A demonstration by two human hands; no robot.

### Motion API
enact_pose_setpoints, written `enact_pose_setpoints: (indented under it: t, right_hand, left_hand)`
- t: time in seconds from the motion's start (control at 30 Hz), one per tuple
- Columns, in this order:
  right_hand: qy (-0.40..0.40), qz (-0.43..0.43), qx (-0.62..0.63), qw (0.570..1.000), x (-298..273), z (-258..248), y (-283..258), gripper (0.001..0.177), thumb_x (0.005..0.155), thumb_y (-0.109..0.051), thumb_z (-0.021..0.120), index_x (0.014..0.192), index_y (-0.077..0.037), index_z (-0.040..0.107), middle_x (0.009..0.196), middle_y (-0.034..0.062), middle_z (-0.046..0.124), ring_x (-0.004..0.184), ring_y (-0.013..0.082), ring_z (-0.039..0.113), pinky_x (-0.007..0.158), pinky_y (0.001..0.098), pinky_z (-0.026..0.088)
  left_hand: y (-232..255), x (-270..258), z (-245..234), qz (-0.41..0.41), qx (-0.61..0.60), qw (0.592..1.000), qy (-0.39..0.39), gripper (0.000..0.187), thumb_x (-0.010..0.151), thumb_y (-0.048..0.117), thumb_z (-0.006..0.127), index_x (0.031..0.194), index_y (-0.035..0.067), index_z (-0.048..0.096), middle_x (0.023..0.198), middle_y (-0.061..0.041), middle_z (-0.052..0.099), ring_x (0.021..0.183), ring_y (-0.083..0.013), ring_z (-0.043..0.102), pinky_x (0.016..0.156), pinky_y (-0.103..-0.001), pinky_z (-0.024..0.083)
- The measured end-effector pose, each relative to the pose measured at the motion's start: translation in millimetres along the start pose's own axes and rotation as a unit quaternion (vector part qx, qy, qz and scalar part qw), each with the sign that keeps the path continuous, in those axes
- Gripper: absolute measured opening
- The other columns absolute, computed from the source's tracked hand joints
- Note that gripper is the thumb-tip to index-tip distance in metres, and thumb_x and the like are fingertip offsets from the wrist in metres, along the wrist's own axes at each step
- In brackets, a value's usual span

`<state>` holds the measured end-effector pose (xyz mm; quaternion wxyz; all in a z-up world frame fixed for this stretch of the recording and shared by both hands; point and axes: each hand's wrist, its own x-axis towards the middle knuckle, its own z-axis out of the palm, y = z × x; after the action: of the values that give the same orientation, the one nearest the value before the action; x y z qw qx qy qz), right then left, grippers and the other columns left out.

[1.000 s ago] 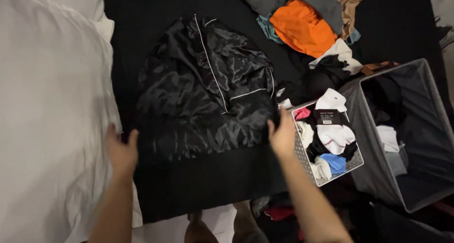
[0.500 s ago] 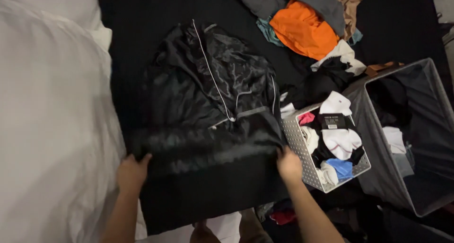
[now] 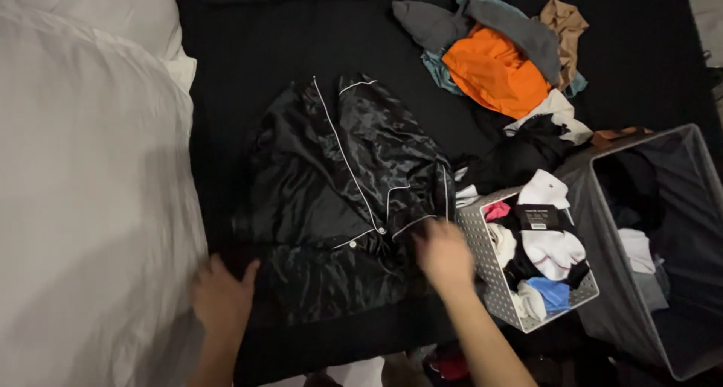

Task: Sort and organize various items of clothing from a pile on a bed into bins or onto hangers.

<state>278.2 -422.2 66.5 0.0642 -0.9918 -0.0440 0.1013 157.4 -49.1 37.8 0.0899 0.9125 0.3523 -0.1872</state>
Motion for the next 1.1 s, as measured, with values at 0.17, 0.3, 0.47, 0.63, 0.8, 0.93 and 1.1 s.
enact_pose_setpoints:
  t: [0.17, 0.3, 0.47, 0.63, 0.8, 0.93, 1.1]
  right_hand:
    - [0.028, -0.13, 0.314, 0.94, 119.0, 90.5, -83.4, 0.039, 0.091, -0.025, 0.074, 0.123, -0.003, 0.068, 0.123, 0.0186, 0.069, 0.116, 0.0386, 0.065, 0.097, 0.0412, 0.053]
    - [-0.009, 0.02, 0.31, 0.95, 160.6, 112.7, -134.4, 0.063, 0.088, -0.029, 0.077, 0.14, -0.003, 0.052, 0.123, 0.0238, 0.065, 0.114, 0.0423, 0.062, 0.096, 0.0452, 0.05]
    - [0.05, -0.047, 0.276, 0.959, 134.3, 107.1, -157.0, 0.035, 0.083, -0.022, 0.075, 0.117, -0.014, 0.074, 0.112, 0.0159, 0.074, 0.109, 0.0384, 0.064, 0.092, 0.0475, 0.047]
    - [-0.09, -0.427, 0.001, 0.9, 71.7, 60.7, -153.8, 0.046, 0.09, -0.012, 0.054, 0.127, -0.032, 0.075, 0.114, 0.0062, 0.063, 0.114, 0.0291, 0.055, 0.1, 0.0483, 0.041]
    - [-0.122, -0.445, 0.053, 0.886, 42.8, 105.3, -126.7, 0.042, 0.089, -0.012, 0.055, 0.124, -0.026, 0.073, 0.133, 0.0013, 0.062, 0.123, 0.0256, 0.053, 0.103, 0.0424, 0.041]
    - [-0.097, -0.286, 0.285, 0.91, 34.4, 104.1, -131.1, 0.043, 0.088, -0.007, 0.063, 0.131, -0.007, 0.062, 0.139, 0.0163, 0.054, 0.117, 0.0355, 0.057, 0.098, 0.0426, 0.047]
    - [-0.028, -0.285, 0.183, 0.941, 46.0, 143.5, -125.2, 0.038, 0.085, -0.003, 0.064, 0.123, -0.004, 0.065, 0.122, 0.0116, 0.061, 0.111, 0.0346, 0.062, 0.101, 0.0428, 0.05]
  left_hand:
    - [21.8, 63.8, 29.1, 0.081, -0.138, 0.984, 0.083, 0.065, 0.092, 0.051, 0.066, 0.136, 0.003, 0.059, 0.132, -0.024, 0.061, 0.116, -0.0433, 0.061, 0.093, -0.052, 0.052]
    - [40.9, 104.6, 32.6, 0.136, -0.156, 0.975, 0.076, 0.055, 0.095, 0.043, 0.065, 0.132, 0.003, 0.064, 0.128, -0.025, 0.063, 0.112, -0.045, 0.061, 0.094, -0.052, 0.052]
    - [31.2, 151.1, 34.4, 0.092, -0.172, 0.978, 0.077, 0.045, 0.097, 0.037, 0.067, 0.124, 0.001, 0.067, 0.122, -0.026, 0.065, 0.115, -0.0454, 0.059, 0.097, -0.054, 0.048]
    - [42.2, 212.8, 23.2, 0.211, -0.24, 0.919, 0.229, 0.044, 0.099, 0.011, 0.062, 0.14, -0.004, 0.061, 0.134, -0.028, 0.061, 0.121, -0.0483, 0.056, 0.106, -0.052, 0.044]
    - [107.9, 221.5, -13.9, 0.211, -0.298, 0.927, 0.082, 0.048, 0.102, 0.022, 0.064, 0.146, 0.006, 0.056, 0.143, -0.022, 0.055, 0.129, -0.042, 0.054, 0.107, -0.049, 0.044]
    - [146.0, 190.1, -41.6, 0.232, 0.029, 0.971, -0.054, 0.057, 0.081, 0.024, 0.081, 0.136, 0.024, 0.066, 0.156, -0.007, 0.045, 0.13, -0.0351, 0.047, 0.102, -0.046, 0.045]
    - [80.3, 219.5, 3.6, 0.294, -0.068, 0.945, 0.121, 0.039, 0.081, -0.002, 0.072, 0.117, 0.012, 0.079, 0.148, -0.012, 0.059, 0.131, -0.0334, 0.058, 0.112, -0.043, 0.047]
